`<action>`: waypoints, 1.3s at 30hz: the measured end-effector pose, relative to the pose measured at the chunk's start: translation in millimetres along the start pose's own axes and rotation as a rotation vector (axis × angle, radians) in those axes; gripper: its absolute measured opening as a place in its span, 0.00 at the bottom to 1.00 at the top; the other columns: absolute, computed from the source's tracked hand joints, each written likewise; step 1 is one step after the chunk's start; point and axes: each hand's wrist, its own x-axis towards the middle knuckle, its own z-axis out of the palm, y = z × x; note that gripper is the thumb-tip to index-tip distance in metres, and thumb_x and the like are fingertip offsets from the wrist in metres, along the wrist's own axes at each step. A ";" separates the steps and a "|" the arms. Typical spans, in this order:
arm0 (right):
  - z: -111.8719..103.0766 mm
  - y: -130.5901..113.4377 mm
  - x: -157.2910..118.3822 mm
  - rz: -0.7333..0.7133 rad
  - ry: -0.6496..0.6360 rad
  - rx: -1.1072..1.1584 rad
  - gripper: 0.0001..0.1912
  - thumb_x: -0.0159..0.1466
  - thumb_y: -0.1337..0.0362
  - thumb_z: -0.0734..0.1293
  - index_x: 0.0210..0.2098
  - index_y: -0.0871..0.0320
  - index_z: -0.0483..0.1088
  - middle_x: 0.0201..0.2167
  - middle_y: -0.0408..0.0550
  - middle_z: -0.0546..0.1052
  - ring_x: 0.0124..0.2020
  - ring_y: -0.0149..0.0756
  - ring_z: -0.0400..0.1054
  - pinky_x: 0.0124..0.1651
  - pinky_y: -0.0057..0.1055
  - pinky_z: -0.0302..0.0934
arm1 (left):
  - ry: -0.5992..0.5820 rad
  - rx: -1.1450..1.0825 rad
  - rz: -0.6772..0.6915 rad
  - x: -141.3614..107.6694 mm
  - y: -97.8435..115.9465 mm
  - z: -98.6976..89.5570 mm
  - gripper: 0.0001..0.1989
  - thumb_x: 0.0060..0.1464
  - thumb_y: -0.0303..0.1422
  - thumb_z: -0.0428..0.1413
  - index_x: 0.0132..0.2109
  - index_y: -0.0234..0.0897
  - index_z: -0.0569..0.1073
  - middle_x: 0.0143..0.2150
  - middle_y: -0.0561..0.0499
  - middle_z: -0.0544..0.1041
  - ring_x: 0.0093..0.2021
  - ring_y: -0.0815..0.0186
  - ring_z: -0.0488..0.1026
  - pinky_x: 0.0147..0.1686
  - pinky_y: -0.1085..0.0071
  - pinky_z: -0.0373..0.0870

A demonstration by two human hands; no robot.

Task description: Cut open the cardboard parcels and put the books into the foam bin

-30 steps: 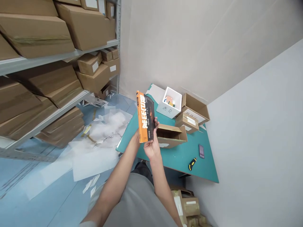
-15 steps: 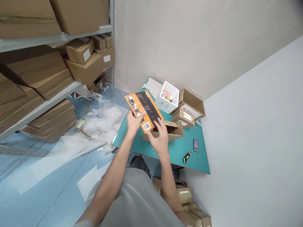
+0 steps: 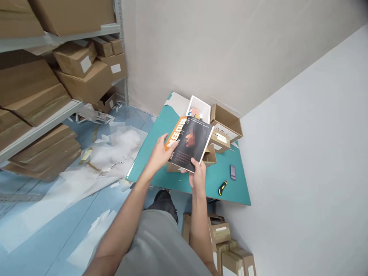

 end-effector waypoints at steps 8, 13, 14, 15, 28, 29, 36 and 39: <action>-34.5 -10.8 4.6 -0.102 -0.086 -0.098 0.17 0.63 0.55 0.73 0.47 0.57 0.76 0.42 0.48 0.83 0.40 0.40 0.79 0.46 0.40 0.81 | -0.282 -0.534 -0.308 -0.1 -2.0 8.5 0.28 0.54 0.50 0.70 0.54 0.34 0.82 0.51 0.39 0.86 0.47 0.51 0.85 0.49 0.57 0.83; -30.7 -25.0 6.6 -0.420 0.139 -0.461 0.31 0.68 0.53 0.70 0.67 0.58 0.70 0.67 0.61 0.74 0.66 0.49 0.71 0.68 0.51 0.67 | -0.153 -0.345 -0.081 -1.9 2.5 26.2 0.24 0.58 0.50 0.67 0.52 0.36 0.83 0.53 0.42 0.86 0.51 0.52 0.84 0.54 0.59 0.81; -24.8 -27.8 3.9 -0.433 0.103 -0.475 0.32 0.69 0.51 0.70 0.68 0.57 0.70 0.69 0.61 0.73 0.67 0.50 0.71 0.68 0.51 0.68 | -0.122 -0.280 -0.030 -4.6 2.9 31.3 0.23 0.60 0.50 0.65 0.53 0.36 0.83 0.52 0.44 0.86 0.52 0.52 0.84 0.54 0.59 0.80; -17.8 -30.5 0.8 -0.429 0.028 -0.472 0.33 0.69 0.50 0.70 0.69 0.57 0.70 0.69 0.61 0.72 0.67 0.50 0.70 0.67 0.51 0.68 | -0.097 -0.213 0.014 -8.3 3.9 36.3 0.22 0.63 0.49 0.64 0.54 0.37 0.83 0.52 0.45 0.86 0.52 0.52 0.84 0.54 0.60 0.80; -23.9 -46.7 12.2 -0.243 0.083 -0.149 0.32 0.68 0.45 0.71 0.64 0.59 0.74 0.61 0.58 0.80 0.60 0.50 0.77 0.61 0.47 0.73 | -0.183 -0.101 0.090 -8.7 21.2 14.6 0.32 0.55 0.43 0.71 0.65 0.44 0.78 0.73 0.40 0.71 0.77 0.45 0.61 0.75 0.48 0.61; -24.7 -46.8 11.7 -0.212 0.061 -0.120 0.33 0.68 0.45 0.72 0.65 0.58 0.73 0.62 0.57 0.80 0.61 0.50 0.76 0.61 0.47 0.73 | -0.143 -0.158 0.010 -2.6 15.9 9.8 0.33 0.55 0.45 0.71 0.65 0.42 0.78 0.71 0.38 0.73 0.76 0.44 0.64 0.72 0.47 0.65; -22.5 -44.9 17.8 -0.234 0.055 -0.204 0.34 0.67 0.46 0.73 0.66 0.59 0.73 0.64 0.57 0.78 0.65 0.51 0.73 0.66 0.50 0.70 | -0.374 -0.531 -0.316 7.6 7.4 -9.0 0.30 0.50 0.51 0.73 0.54 0.37 0.85 0.51 0.38 0.86 0.49 0.45 0.86 0.49 0.54 0.84; -23.7 -43.7 22.5 -0.335 0.132 -0.330 0.37 0.68 0.47 0.72 0.70 0.59 0.69 0.69 0.59 0.74 0.69 0.51 0.70 0.70 0.52 0.66 | -0.246 -0.450 -0.229 3.0 11.6 -0.1 0.29 0.51 0.52 0.72 0.53 0.37 0.85 0.50 0.42 0.87 0.48 0.47 0.86 0.47 0.55 0.84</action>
